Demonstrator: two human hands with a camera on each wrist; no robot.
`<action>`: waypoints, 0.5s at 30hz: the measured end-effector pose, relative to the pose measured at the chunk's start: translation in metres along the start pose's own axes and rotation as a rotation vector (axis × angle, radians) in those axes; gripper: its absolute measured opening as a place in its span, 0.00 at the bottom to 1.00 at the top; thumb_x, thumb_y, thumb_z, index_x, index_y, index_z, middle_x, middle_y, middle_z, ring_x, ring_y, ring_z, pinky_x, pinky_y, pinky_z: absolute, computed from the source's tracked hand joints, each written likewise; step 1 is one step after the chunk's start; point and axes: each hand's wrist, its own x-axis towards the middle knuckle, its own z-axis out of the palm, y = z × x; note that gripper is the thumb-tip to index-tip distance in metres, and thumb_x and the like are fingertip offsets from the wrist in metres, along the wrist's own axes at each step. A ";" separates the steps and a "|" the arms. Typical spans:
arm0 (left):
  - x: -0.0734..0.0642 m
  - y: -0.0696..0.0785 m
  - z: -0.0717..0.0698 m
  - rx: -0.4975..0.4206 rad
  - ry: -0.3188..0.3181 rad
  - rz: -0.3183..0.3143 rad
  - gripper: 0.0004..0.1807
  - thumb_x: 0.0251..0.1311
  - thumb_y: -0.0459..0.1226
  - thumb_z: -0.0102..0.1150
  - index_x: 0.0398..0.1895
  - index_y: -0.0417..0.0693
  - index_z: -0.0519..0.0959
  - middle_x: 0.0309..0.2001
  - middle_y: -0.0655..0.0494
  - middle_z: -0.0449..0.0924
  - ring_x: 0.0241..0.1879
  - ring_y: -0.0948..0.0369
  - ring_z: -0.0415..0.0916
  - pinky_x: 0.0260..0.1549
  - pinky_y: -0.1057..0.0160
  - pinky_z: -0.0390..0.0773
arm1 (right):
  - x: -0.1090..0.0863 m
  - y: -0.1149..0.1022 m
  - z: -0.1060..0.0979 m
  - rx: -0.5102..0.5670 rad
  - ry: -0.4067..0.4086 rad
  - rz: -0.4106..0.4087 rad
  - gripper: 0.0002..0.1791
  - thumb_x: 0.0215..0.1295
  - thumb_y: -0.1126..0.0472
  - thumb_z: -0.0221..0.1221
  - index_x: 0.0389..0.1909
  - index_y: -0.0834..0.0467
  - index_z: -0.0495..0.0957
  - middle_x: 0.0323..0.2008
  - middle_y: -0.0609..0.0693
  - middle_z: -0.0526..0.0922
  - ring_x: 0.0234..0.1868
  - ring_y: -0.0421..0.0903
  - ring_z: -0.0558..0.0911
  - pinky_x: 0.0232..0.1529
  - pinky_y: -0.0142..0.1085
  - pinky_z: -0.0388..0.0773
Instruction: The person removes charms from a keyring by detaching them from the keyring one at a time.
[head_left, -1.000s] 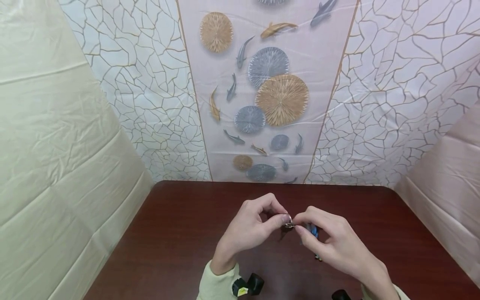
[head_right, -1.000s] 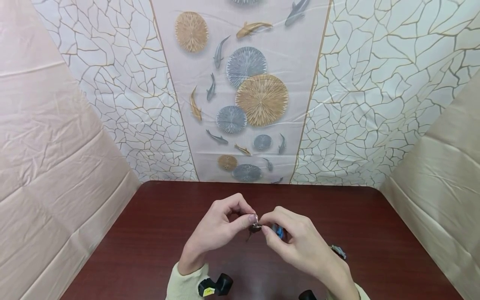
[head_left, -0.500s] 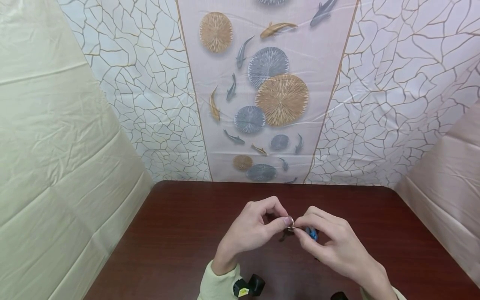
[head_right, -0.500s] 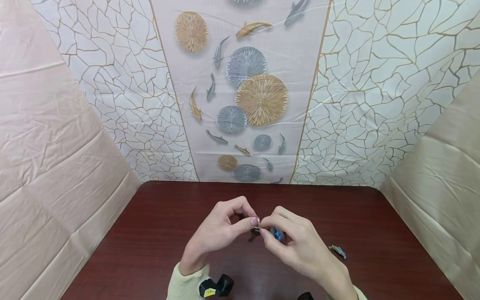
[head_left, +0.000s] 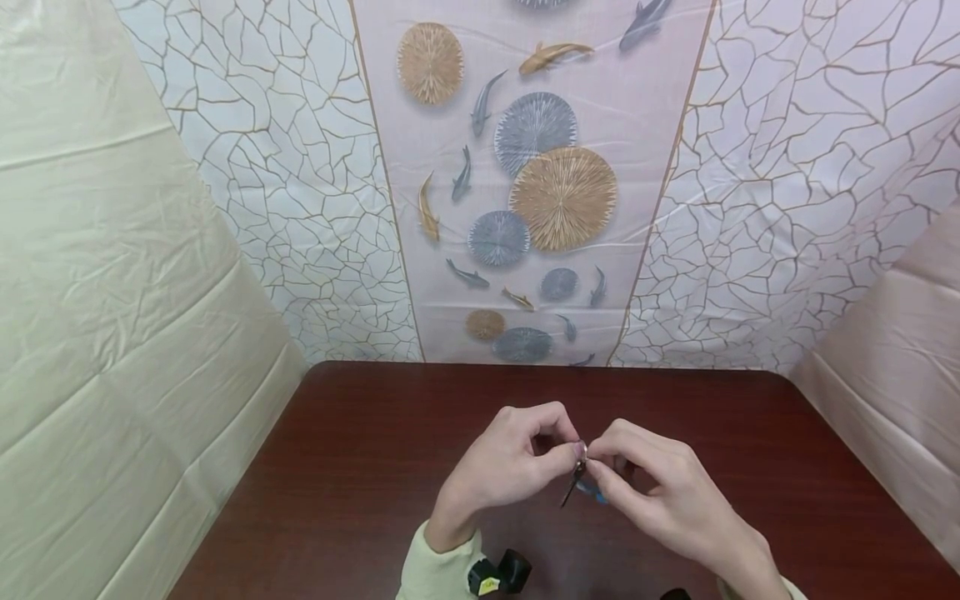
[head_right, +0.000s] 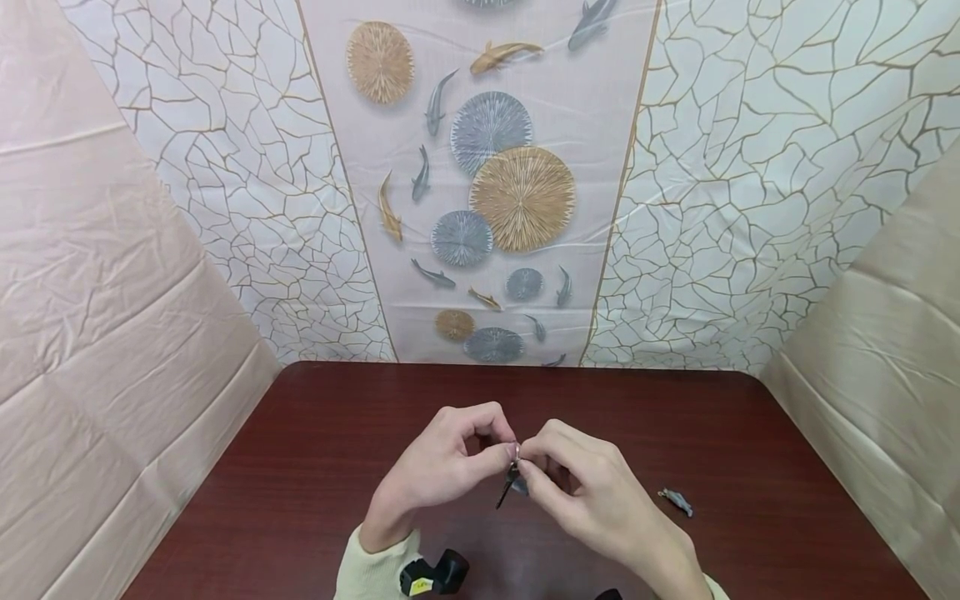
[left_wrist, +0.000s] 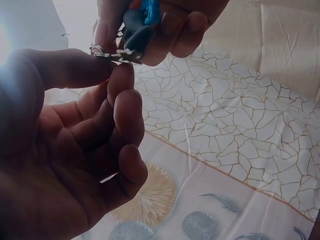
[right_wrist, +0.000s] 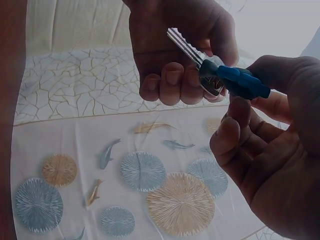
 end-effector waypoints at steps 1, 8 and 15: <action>0.000 0.000 0.000 0.000 -0.002 -0.001 0.03 0.59 0.34 0.57 0.30 0.51 0.78 0.27 0.59 0.85 0.24 0.76 0.70 0.23 0.74 0.69 | 0.000 0.000 0.000 0.010 0.000 -0.003 0.08 0.60 0.72 0.63 0.36 0.56 0.79 0.27 0.40 0.74 0.26 0.29 0.70 0.24 0.18 0.67; 0.000 0.000 0.000 -0.008 -0.014 0.003 0.04 0.60 0.34 0.56 0.29 0.51 0.78 0.25 0.59 0.84 0.24 0.75 0.70 0.23 0.75 0.69 | 0.001 0.000 0.001 0.087 0.007 -0.031 0.07 0.60 0.73 0.63 0.38 0.60 0.80 0.27 0.43 0.74 0.27 0.30 0.72 0.25 0.17 0.68; 0.000 0.001 0.001 0.014 -0.010 0.017 0.05 0.60 0.35 0.56 0.28 0.53 0.77 0.22 0.63 0.80 0.22 0.74 0.69 0.21 0.75 0.69 | 0.001 0.000 0.004 0.144 0.019 -0.027 0.12 0.55 0.79 0.62 0.36 0.60 0.79 0.28 0.45 0.75 0.27 0.31 0.73 0.23 0.17 0.70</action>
